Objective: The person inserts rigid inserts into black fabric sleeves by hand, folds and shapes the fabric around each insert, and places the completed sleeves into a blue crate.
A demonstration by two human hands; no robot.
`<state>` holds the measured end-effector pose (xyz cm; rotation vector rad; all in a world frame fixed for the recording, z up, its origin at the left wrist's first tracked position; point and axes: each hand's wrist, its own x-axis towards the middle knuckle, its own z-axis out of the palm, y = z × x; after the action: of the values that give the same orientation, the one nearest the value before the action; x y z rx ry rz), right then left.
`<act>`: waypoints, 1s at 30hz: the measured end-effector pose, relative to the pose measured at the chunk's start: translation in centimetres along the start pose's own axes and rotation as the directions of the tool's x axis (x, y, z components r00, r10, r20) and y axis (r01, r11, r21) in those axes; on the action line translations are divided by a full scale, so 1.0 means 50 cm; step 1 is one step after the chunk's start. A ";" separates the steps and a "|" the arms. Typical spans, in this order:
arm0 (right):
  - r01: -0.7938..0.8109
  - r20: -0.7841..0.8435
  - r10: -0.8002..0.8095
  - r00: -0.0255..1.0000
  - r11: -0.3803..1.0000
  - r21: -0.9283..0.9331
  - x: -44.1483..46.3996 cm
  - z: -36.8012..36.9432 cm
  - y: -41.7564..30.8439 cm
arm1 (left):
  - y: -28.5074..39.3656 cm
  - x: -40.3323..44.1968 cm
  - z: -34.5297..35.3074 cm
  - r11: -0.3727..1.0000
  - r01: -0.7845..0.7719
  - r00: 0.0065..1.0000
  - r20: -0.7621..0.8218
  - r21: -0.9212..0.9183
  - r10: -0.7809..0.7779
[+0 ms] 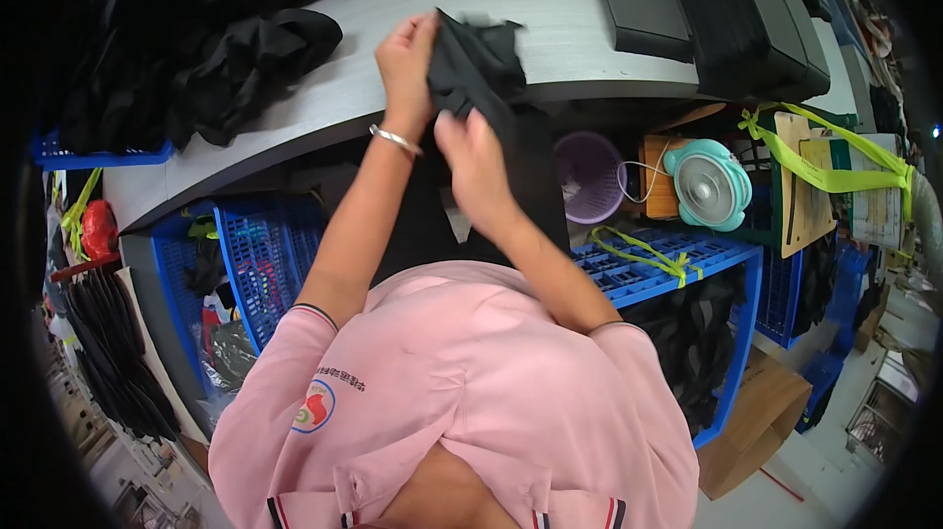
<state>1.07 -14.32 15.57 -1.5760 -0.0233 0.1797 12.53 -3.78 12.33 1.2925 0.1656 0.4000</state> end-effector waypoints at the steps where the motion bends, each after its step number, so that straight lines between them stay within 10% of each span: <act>1: -0.045 0.149 0.030 0.988 0.994 0.097 -0.044 0.004 -0.027 | -0.011 0.046 -0.024 0.998 -0.002 0.999 -0.054 0.065 0.006; 2: 0.088 0.155 -0.091 0.984 0.996 0.027 -0.088 0.007 0.000 | 0.003 0.073 -0.049 0.997 0.063 0.998 -0.029 -0.048 -0.064; 5: -0.278 0.293 0.108 0.950 0.721 0.635 -0.129 -0.061 0.082 | 0.071 0.071 -0.057 0.979 0.149 0.987 0.080 -0.139 -0.139; 7: -0.255 0.161 0.199 0.967 0.700 0.667 -0.112 -0.130 0.111 | 0.076 0.036 -0.057 0.992 0.107 0.985 0.142 -0.065 -0.097; 9: -0.111 -0.238 0.247 0.939 0.875 0.471 -0.084 -0.143 0.098 | 0.086 -0.015 -0.046 0.993 0.113 0.959 0.266 -0.040 -0.099; 11: 0.077 -0.446 -0.095 0.890 0.995 -0.060 -0.047 -0.139 0.088 | 0.110 -0.056 -0.030 0.985 0.144 0.933 0.319 0.098 -0.168; 15: 0.202 -0.255 -0.327 0.910 0.886 -0.417 -0.009 -0.098 -0.002 | 0.142 -0.130 0.003 0.980 0.094 0.877 0.452 0.173 -0.163; 17: -0.019 -0.233 0.030 0.972 0.998 0.053 0.006 -0.112 0.000 | 0.151 -0.130 -0.003 0.985 0.141 0.885 0.433 0.102 -0.171; 19: 0.168 -0.348 -0.181 0.920 0.983 -0.068 -0.010 -0.098 -0.018 | 0.124 -0.117 -0.022 0.971 0.221 0.915 0.364 -0.091 -0.174; 23: 0.324 -0.265 -0.337 0.903 0.942 -0.090 -0.010 -0.116 -0.035 | 0.094 -0.126 -0.050 0.460 0.865 0.494 0.509 -0.202 -0.705; 27: 0.091 -0.019 -0.089 0.996 0.980 0.179 0.046 -0.138 -0.013 | 0.054 -0.208 -0.078 0.351 0.921 0.307 0.868 -0.168 -0.390; 30: -0.173 0.195 0.128 0.972 0.957 0.235 0.057 -0.088 0.046 | 0.064 -0.236 -0.087 0.404 0.912 0.279 0.828 -0.069 -0.487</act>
<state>4.23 -18.33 13.00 -1.3053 -0.0186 0.4283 -0.41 -3.65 12.98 0.5493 -0.0177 -0.8976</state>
